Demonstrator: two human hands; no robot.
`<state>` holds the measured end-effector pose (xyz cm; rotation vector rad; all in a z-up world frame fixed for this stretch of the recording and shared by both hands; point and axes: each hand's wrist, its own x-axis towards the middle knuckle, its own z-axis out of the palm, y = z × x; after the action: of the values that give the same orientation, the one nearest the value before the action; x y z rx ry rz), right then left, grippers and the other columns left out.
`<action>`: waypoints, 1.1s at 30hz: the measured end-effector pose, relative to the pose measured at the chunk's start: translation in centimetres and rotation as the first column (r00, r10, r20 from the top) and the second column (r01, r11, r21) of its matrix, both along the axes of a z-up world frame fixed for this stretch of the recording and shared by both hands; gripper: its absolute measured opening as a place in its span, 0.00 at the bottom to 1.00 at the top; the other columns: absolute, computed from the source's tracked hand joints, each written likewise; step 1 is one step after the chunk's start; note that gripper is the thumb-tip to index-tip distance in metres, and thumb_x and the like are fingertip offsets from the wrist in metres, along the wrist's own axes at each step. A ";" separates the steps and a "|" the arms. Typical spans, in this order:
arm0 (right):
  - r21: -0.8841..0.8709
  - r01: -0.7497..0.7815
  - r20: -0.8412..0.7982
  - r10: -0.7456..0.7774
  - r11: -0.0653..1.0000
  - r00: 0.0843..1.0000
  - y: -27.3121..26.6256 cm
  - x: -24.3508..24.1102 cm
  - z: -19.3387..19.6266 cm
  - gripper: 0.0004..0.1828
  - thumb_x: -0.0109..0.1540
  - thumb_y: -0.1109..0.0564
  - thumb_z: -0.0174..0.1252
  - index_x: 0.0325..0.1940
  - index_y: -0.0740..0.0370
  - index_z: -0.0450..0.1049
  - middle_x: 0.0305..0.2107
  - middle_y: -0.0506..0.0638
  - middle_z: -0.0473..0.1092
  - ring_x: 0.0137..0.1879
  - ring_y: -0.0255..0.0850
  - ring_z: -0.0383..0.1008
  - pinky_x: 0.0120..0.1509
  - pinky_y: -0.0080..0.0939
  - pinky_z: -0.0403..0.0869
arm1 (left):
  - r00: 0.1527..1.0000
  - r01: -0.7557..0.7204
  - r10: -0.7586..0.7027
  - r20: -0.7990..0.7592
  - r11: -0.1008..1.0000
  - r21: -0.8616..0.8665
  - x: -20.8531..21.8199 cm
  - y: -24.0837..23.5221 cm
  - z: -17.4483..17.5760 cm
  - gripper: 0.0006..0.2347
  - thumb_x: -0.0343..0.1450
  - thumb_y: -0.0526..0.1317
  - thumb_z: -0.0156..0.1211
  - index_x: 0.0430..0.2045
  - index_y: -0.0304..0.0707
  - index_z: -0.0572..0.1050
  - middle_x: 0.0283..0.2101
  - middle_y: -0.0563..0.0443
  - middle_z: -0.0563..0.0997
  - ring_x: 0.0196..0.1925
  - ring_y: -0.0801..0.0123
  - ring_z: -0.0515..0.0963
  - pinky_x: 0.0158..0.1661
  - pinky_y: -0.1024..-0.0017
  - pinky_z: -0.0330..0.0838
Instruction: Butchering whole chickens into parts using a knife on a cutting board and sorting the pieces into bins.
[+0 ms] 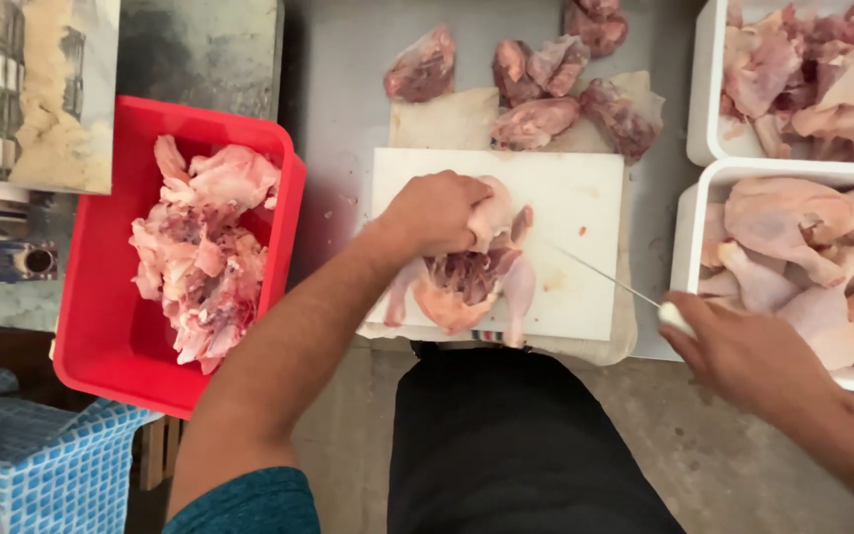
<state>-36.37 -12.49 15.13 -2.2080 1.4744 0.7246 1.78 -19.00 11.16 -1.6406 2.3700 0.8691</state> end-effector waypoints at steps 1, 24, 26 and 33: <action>-0.002 0.008 0.006 -0.008 1.000 1.000 1.3 -1.0 -0.5 0.25 0.66 0.34 0.42 0.62 0.42 0.63 0.47 0.46 0.79 0.42 0.57 0.83 0.43 0.58 0.77 | 1.000 0.008 -0.008 0.006 1.000 -0.002 -0.6 0.5 -0.7 0.27 0.59 0.48 0.65 0.56 0.46 0.76 0.49 0.46 0.82 0.48 0.50 0.80 0.41 0.53 0.75; 0.405 0.627 0.443 -0.742 0.666 0.503 15.4 12.6 -9.6 0.20 0.69 0.38 0.48 0.49 0.57 0.64 0.33 0.71 0.76 0.47 0.68 0.79 0.45 0.62 0.75 | 0.706 -0.080 -0.337 -0.624 0.836 -0.542 -4.4 -0.9 -11.1 0.05 0.65 0.40 0.59 0.18 0.49 0.73 0.20 0.54 0.72 0.29 0.57 0.78 0.36 0.64 0.74; 0.430 0.681 0.474 -0.790 0.593 0.388 14.7 13.7 -9.9 0.18 0.69 0.41 0.48 0.45 0.59 0.64 0.22 0.65 0.75 0.36 0.60 0.79 0.41 0.56 0.76 | 0.686 -0.113 -0.325 -0.651 0.836 -0.537 -4.3 -1.0 -10.8 0.04 0.64 0.38 0.58 0.17 0.48 0.72 0.19 0.53 0.71 0.28 0.56 0.78 0.35 0.64 0.74; 0.506 0.681 0.521 -0.817 0.529 0.247 11.8 16.2 -7.6 0.17 0.69 0.43 0.49 0.38 0.58 0.67 0.07 0.50 0.72 0.19 0.45 0.79 0.28 0.44 0.76 | 0.647 -0.295 -0.262 -0.717 0.780 -0.551 -3.8 -0.1 -10.1 0.04 0.62 0.37 0.59 0.17 0.45 0.71 0.19 0.51 0.68 0.27 0.56 0.75 0.33 0.66 0.71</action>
<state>-20.20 -0.69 7.58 -1.0650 1.6370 -0.3487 -2.02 -19.06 1.09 -1.6932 3.5960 0.9767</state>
